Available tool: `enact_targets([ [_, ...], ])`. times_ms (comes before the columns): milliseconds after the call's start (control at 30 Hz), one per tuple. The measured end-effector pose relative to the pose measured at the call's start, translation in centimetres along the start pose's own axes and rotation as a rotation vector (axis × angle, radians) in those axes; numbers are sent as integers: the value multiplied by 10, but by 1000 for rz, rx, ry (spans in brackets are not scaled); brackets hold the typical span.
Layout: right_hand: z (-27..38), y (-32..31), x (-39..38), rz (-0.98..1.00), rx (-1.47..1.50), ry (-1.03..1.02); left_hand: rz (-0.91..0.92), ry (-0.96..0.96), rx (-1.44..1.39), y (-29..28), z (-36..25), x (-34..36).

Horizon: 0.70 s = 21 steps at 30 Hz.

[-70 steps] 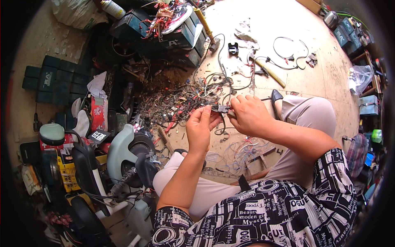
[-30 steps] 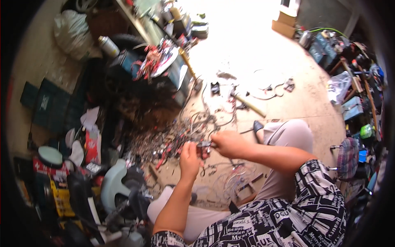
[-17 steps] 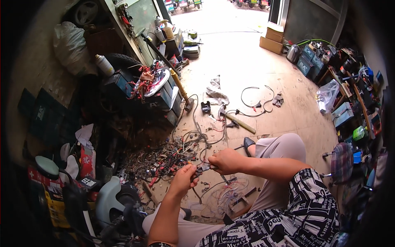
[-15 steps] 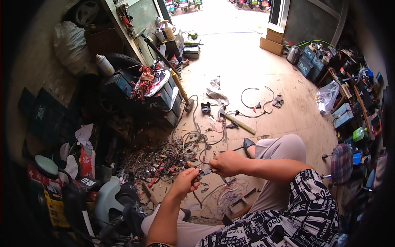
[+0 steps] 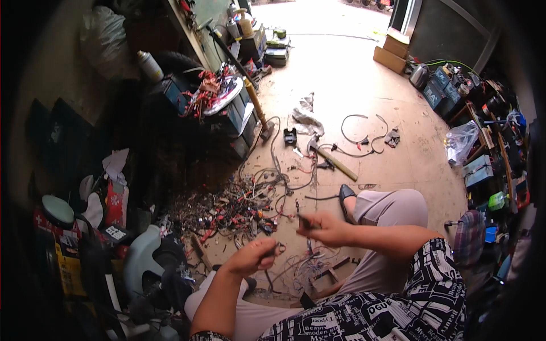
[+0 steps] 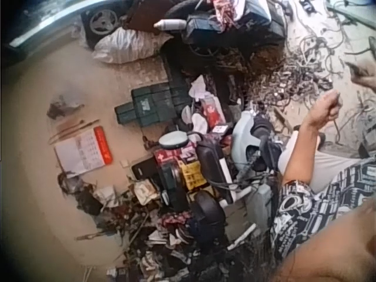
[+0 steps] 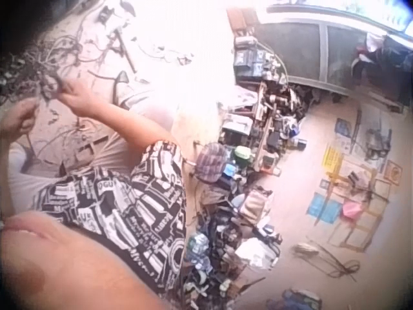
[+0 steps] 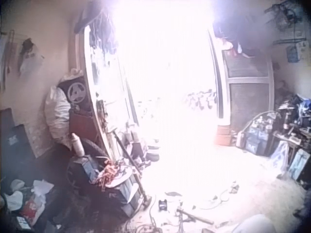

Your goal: The person repairs motorcycle wiring by hand and with pliers, stripping and connecting various wires while sitting on the ground.

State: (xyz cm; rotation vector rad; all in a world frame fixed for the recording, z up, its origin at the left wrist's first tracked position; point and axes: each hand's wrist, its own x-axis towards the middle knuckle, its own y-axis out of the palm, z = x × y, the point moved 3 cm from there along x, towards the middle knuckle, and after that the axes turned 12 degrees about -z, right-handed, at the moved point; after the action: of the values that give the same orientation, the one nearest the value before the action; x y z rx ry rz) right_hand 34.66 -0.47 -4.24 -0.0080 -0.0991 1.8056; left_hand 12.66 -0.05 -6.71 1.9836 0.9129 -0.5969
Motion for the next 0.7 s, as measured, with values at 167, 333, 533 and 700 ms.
enact_targets([
  [167,1,-41,27,-412,38,592,-251,293,-23,9,-34,40],
  [333,-14,-22,35,-233,179,619,-367,431,135,19,-45,29],
  [533,-34,-15,38,-225,279,662,-403,467,323,32,-51,31],
  [700,-34,-15,39,-182,282,677,-393,558,446,37,-54,30],
])
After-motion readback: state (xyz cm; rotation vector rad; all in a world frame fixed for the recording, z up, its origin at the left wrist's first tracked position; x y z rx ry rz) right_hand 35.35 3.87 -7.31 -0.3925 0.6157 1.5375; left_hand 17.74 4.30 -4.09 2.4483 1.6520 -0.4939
